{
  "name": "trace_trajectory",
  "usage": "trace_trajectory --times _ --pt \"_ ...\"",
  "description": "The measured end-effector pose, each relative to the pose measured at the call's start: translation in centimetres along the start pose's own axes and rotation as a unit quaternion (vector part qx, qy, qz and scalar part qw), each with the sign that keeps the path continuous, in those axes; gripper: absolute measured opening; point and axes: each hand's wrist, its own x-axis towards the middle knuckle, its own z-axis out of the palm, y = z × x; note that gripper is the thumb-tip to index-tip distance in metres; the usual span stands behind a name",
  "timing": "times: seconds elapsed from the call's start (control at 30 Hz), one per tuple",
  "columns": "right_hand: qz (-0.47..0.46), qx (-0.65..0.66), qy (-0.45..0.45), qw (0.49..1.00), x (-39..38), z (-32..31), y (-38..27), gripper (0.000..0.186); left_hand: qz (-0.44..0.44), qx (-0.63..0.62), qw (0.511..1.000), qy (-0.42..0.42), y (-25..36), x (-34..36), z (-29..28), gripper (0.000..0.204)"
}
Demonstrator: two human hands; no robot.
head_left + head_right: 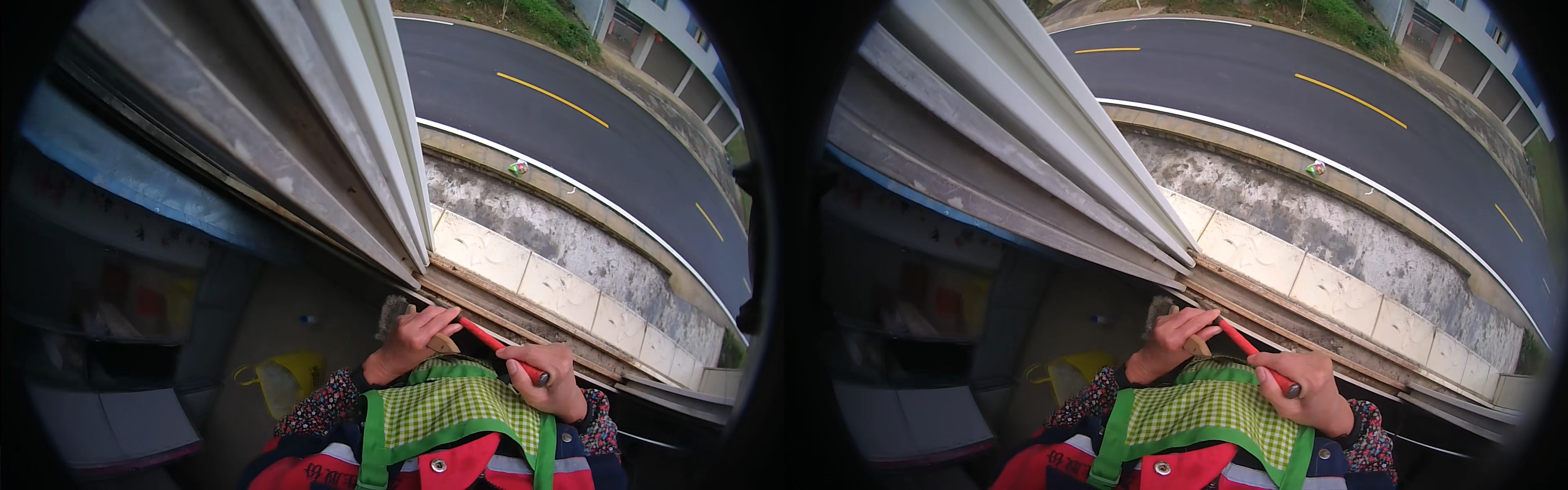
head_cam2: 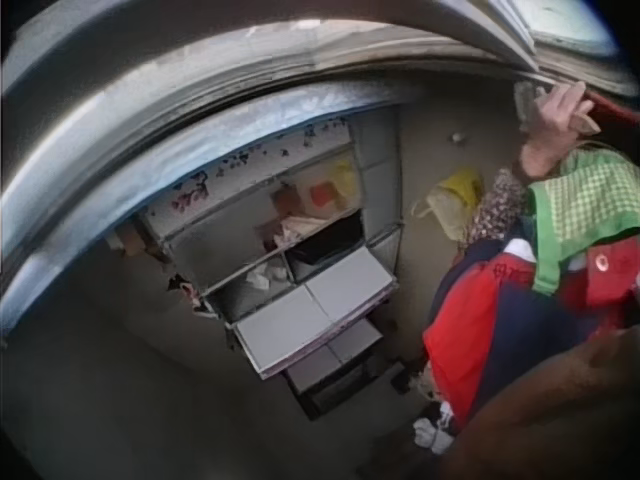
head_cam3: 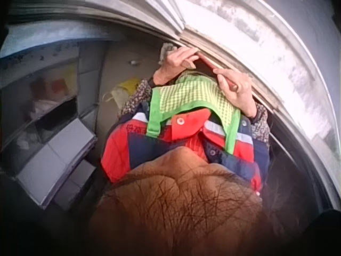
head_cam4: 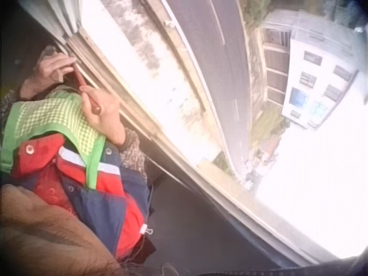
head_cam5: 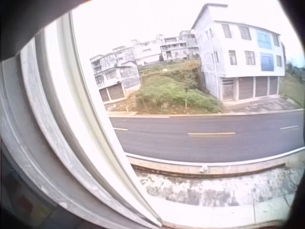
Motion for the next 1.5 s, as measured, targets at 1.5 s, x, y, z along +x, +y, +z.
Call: trace_trajectory --times 1.5 --pt "-0.025 -0.300 -0.140 0.943 -1.3 2.4 8.3 0.071 -0.215 0.050 0.970 0.100 -3.0 2.1 -7.1 0.012"
